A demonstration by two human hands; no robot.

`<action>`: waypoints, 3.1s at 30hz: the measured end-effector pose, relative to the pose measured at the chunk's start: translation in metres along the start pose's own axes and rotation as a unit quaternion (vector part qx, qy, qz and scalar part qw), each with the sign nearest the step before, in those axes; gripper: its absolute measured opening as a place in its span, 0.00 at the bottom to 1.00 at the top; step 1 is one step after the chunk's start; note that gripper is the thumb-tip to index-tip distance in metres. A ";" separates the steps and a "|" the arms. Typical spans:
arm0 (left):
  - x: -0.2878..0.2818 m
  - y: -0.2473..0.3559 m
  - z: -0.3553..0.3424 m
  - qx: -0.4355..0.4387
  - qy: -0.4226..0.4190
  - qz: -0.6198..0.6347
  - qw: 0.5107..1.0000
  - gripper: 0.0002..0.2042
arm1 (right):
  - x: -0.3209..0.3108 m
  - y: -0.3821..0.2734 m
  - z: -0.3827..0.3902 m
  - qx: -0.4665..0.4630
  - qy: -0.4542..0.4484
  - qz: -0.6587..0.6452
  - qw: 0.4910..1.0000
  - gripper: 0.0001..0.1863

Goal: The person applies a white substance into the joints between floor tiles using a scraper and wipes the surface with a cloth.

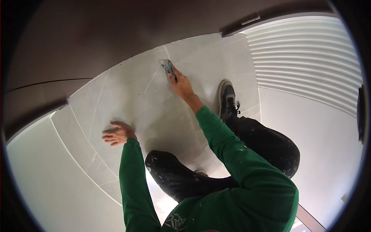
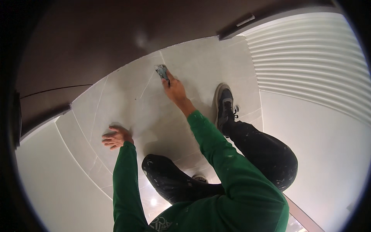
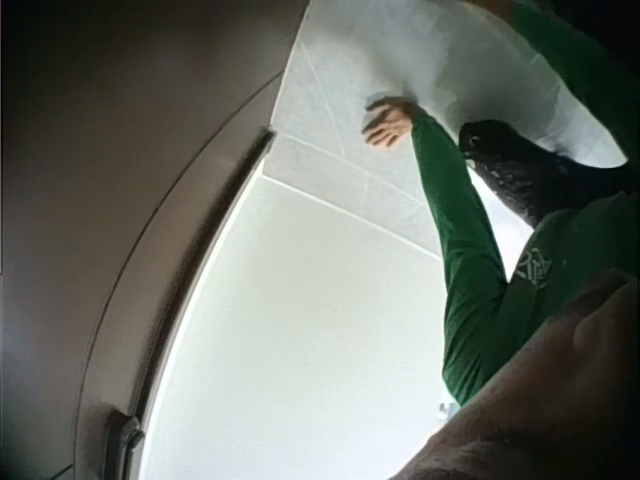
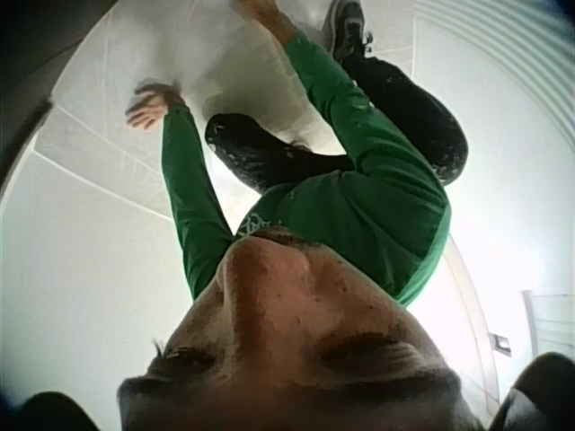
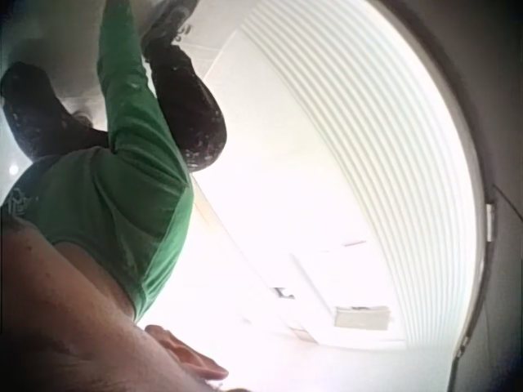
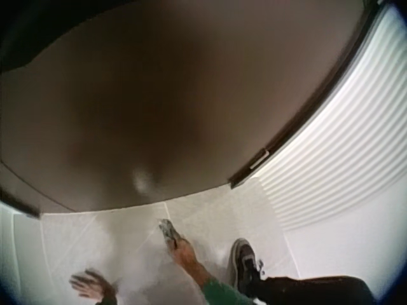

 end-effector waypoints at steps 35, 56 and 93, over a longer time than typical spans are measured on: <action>-0.005 -0.007 -0.005 0.002 0.029 -0.006 1.000 0.41 | 0.013 -0.008 -0.059 0.067 0.009 -0.036 0.997 0.30; -0.006 -0.006 -0.005 -0.011 -0.030 0.011 0.999 0.43 | 0.004 0.033 0.019 0.201 -0.002 -0.407 0.891 0.16; -0.002 -0.008 -0.009 -0.001 0.026 0.012 1.000 0.43 | 0.015 0.036 -0.038 0.067 0.057 -0.029 0.996 0.16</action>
Point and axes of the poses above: each hand's wrist, its own z-axis away from the middle knuckle, its own x-axis out of the palm, y = z × x, the point moved 7 cm from there along -z, towards the middle knuckle, and after that the axes turned 8 degrees about -x, right-handed, at the moved point
